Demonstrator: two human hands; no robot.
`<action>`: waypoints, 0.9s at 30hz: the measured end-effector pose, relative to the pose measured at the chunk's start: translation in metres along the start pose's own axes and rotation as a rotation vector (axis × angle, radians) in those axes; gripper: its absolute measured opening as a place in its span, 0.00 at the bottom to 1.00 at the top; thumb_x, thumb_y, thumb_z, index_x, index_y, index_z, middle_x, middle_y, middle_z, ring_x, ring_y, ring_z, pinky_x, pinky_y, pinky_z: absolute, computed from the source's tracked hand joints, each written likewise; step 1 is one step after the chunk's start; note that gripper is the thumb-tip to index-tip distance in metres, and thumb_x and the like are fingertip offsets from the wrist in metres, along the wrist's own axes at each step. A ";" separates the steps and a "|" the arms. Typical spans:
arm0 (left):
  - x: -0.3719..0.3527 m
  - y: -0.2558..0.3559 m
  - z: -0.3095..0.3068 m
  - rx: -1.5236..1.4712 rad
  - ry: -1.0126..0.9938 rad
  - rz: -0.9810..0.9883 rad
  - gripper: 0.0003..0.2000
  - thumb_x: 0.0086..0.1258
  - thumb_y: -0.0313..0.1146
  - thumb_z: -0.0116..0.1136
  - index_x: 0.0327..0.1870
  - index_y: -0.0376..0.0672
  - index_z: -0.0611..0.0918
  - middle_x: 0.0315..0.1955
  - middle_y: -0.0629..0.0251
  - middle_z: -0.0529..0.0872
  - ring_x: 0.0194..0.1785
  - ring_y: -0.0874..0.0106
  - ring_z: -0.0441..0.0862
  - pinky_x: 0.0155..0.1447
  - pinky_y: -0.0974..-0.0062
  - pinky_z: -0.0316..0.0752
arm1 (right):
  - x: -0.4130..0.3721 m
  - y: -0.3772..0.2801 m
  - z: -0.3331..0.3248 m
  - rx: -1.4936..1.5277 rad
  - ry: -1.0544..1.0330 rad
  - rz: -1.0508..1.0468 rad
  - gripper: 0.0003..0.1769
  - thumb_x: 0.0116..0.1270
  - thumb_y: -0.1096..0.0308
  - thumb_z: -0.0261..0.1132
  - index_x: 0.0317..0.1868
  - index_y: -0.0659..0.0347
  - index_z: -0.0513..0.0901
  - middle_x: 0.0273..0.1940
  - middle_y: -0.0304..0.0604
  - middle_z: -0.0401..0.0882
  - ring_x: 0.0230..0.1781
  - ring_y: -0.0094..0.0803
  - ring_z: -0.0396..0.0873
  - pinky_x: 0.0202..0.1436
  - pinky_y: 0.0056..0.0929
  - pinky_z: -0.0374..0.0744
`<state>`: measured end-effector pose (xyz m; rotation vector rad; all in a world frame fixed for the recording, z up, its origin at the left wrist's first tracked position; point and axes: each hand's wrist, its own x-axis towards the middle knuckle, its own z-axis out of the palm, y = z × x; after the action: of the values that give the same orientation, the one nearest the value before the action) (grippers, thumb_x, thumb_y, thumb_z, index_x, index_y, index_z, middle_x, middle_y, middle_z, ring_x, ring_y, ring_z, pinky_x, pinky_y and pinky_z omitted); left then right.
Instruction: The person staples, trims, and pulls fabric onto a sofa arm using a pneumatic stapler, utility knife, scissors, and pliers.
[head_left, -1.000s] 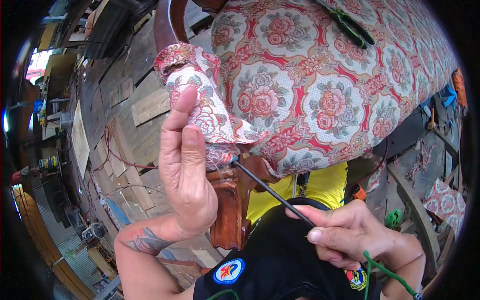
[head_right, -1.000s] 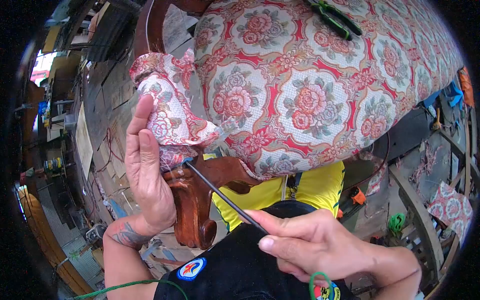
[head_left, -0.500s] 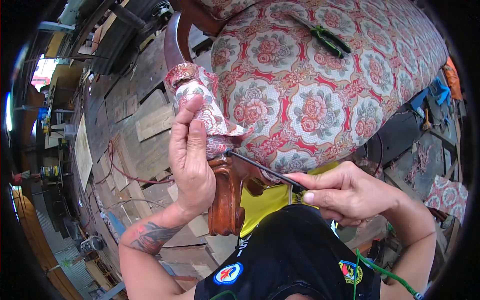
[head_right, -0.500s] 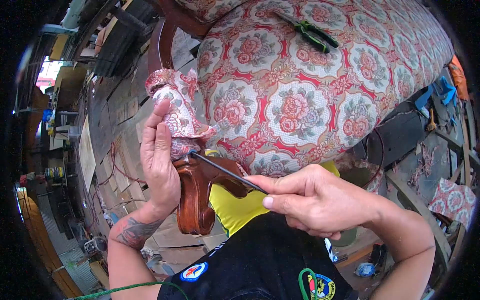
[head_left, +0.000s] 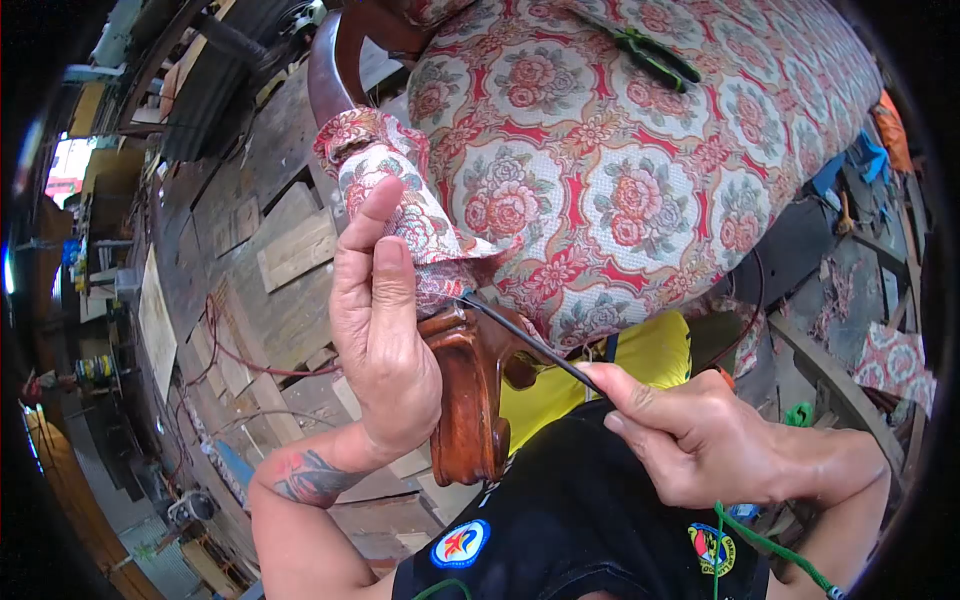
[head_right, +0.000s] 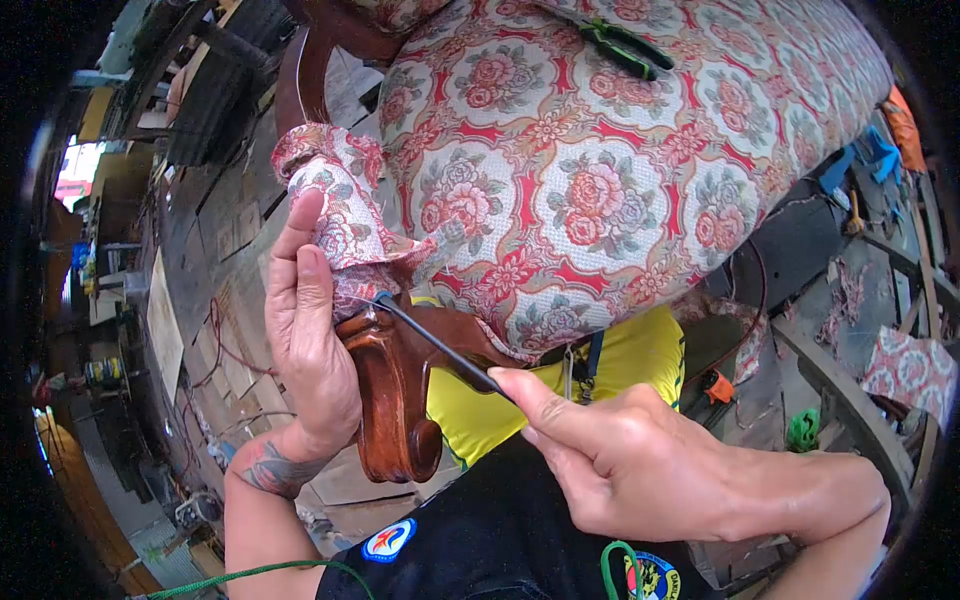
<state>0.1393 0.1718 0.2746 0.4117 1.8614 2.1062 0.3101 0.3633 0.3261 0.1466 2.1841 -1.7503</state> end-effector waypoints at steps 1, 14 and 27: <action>0.001 0.000 0.001 0.013 0.003 0.012 0.20 0.89 0.35 0.41 0.76 0.39 0.69 0.65 0.56 0.79 0.58 0.66 0.86 0.64 0.60 0.85 | 0.000 0.005 0.007 -0.043 0.070 -0.084 0.28 0.76 0.77 0.64 0.74 0.68 0.73 0.20 0.39 0.75 0.18 0.17 0.72 0.23 0.24 0.69; -0.003 0.001 0.002 -0.033 -0.035 0.045 0.20 0.89 0.35 0.42 0.75 0.37 0.70 0.64 0.58 0.80 0.60 0.71 0.85 0.64 0.67 0.84 | -0.002 0.003 0.002 1.128 -0.276 0.496 0.31 0.85 0.63 0.56 0.83 0.55 0.61 0.22 0.34 0.71 0.09 0.17 0.65 0.09 0.21 0.64; -0.003 0.005 0.003 -0.017 -0.050 0.008 0.20 0.90 0.36 0.41 0.76 0.37 0.69 0.63 0.57 0.81 0.59 0.66 0.87 0.62 0.68 0.85 | -0.001 -0.002 0.014 1.074 -0.204 0.446 0.26 0.85 0.68 0.54 0.80 0.53 0.68 0.20 0.36 0.68 0.10 0.17 0.62 0.10 0.21 0.66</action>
<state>0.1432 0.1729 0.2796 0.4644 1.8160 2.0950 0.3136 0.3501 0.3256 0.6063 0.7873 -2.2895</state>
